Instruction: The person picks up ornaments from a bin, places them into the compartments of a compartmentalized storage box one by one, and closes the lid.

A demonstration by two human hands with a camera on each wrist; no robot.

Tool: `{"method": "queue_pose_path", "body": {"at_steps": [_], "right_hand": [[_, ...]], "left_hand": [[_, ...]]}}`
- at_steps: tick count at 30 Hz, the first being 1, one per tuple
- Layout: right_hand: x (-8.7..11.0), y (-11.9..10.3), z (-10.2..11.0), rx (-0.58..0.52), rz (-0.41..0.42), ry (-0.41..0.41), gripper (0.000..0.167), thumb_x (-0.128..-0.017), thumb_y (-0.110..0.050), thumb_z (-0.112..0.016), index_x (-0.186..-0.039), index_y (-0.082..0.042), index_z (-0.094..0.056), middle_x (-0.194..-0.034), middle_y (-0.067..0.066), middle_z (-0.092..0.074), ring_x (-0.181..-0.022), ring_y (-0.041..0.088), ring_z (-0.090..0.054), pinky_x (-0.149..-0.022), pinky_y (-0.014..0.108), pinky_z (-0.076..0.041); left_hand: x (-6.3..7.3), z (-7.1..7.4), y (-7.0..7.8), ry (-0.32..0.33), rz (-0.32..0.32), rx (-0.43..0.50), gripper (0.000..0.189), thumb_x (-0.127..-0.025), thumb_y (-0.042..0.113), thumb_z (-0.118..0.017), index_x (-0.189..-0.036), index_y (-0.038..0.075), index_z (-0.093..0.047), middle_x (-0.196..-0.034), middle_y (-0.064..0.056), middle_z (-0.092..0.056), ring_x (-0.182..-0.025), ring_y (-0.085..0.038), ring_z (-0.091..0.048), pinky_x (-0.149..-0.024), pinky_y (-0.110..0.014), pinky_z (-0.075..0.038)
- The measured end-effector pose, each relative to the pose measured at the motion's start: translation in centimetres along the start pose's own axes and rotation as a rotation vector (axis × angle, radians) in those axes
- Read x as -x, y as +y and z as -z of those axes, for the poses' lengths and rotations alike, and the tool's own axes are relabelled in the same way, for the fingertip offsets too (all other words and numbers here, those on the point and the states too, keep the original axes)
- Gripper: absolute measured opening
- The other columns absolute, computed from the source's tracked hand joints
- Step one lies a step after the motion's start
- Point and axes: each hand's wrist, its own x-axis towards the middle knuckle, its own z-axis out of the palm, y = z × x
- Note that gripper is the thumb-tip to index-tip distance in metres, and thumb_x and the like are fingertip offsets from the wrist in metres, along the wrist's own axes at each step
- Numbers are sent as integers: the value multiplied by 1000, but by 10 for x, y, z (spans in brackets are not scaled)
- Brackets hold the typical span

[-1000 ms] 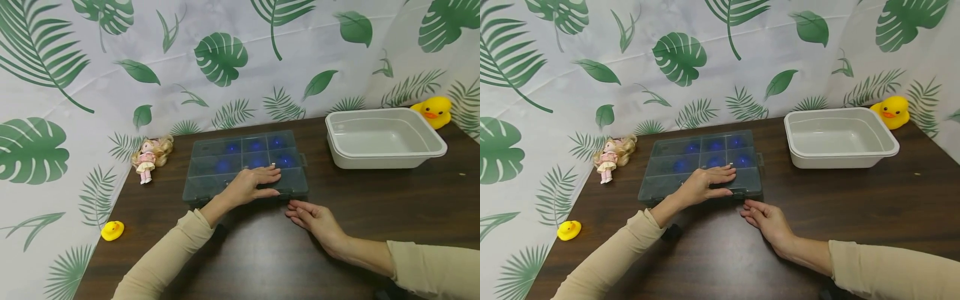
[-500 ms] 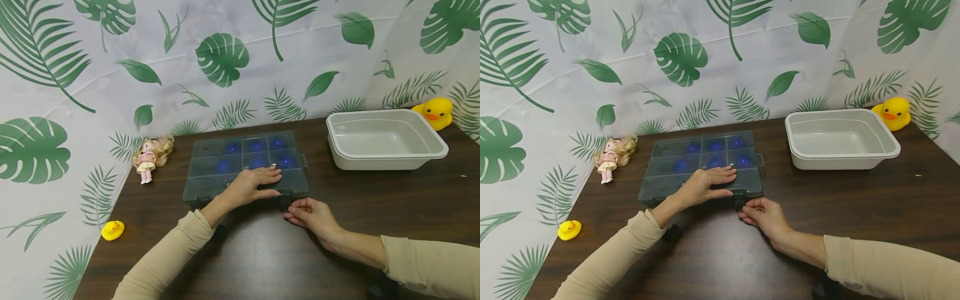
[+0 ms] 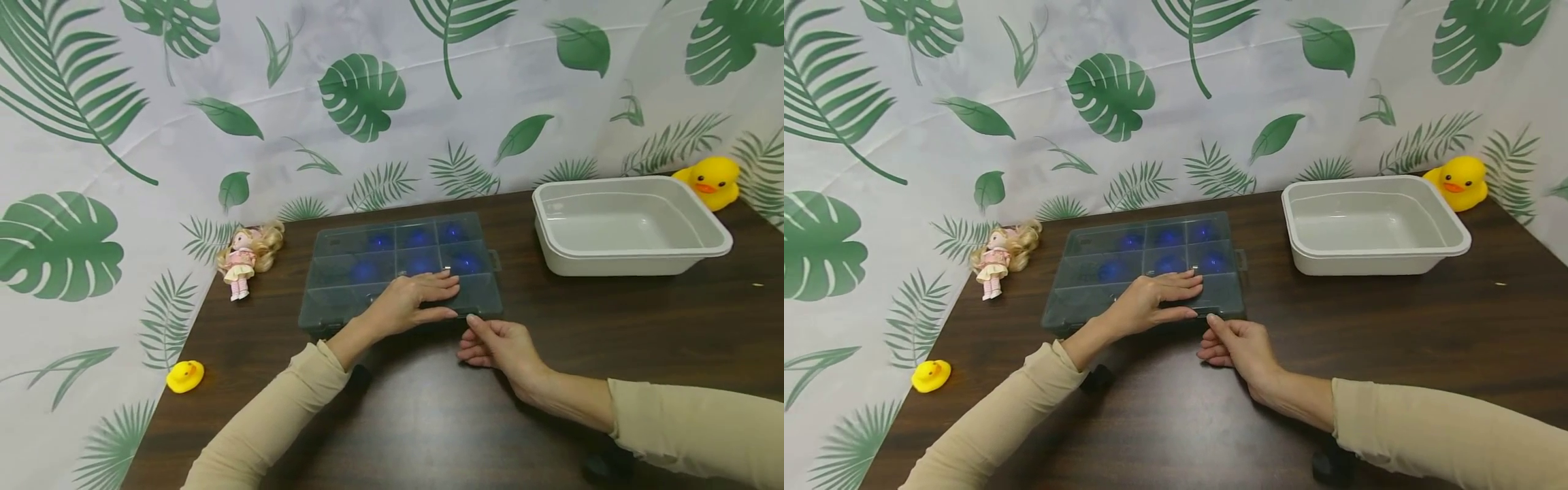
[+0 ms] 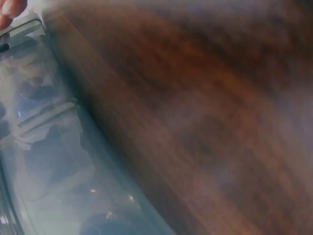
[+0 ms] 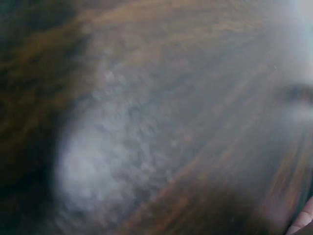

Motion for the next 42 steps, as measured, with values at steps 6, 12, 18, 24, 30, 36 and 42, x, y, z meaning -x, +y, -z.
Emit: {"method": "queue_pose_path", "body": {"at_steps": [6, 12, 18, 24, 30, 36, 42], "right_hand": [[-2, -5, -2, 28, -2, -32, 44, -97, -35, -52, -92, 8, -62, -75, 4, -68, -69, 16, -70, -68, 31, -57], [-9, -9, 0, 25, -6, -51, 44, -97, -37, -51, -92, 6, -62, -75, 3, -67, -69, 15, -69, -69, 33, -57], [-11, -3, 7, 7, -37, -71, 43, -97, -37, -50, -94, 3, -62, -77, 2, -68, -71, 14, -69, -71, 33, -57], [-9, 0, 7, 15, -31, -74, 48, -96, -38, -52, -104, 9, -59, -84, 3, -68, -75, 15, -69, -73, 33, -57], [-8, -1, -2, 62, 19, -117, 40, -96, -26, -55, -109, 12, -55, -91, 6, -68, -79, 14, -69, -74, 29, -56], [-15, 0, -34, 47, 41, -218, 33, -96, -11, -53, -115, 16, -53, -91, 7, -67, -81, 11, -68, -75, 25, -55], [-22, 4, -72, 49, 23, -292, 33, -95, -4, -52, -122, 15, -52, -102, 19, -66, -85, 13, -68, -78, 26, -55]], "left_hand": [[-2, 4, 0, -16, 10, -10, 43, -86, 25, -68, -122, 3, -62, -130, -10, -57, -125, -22, -50, -101, -29, -41], [-7, 5, -2, -25, 56, -12, 43, -86, 26, -68, -123, 4, -61, -131, -8, -56, -126, -20, -49, -102, -31, -41], [-8, 0, -3, -64, 104, 35, 49, -88, 27, -66, -130, 4, -56, -136, -9, -52, -130, -19, -45, -107, -31, -36], [19, 31, -10, -3, 182, -5, 52, -90, 26, -64, -133, 0, -52, -139, -15, -48, -132, -29, -42, -110, -38, -32], [89, 72, -26, 96, 369, -127, 50, -86, 23, -68, -129, 0, -56, -136, -17, -51, -130, -33, -43, -104, -48, -37], [126, 73, -36, 143, 435, -120, 52, -85, 23, -70, -130, 1, -55, -137, -16, -50, -133, -34, -39, -102, -49, -39], [130, 62, -38, 236, 446, -93, 48, -85, 20, -70, -128, 3, -58, -136, -13, -52, -134, -31, -39, -103, -48, -39]]}}
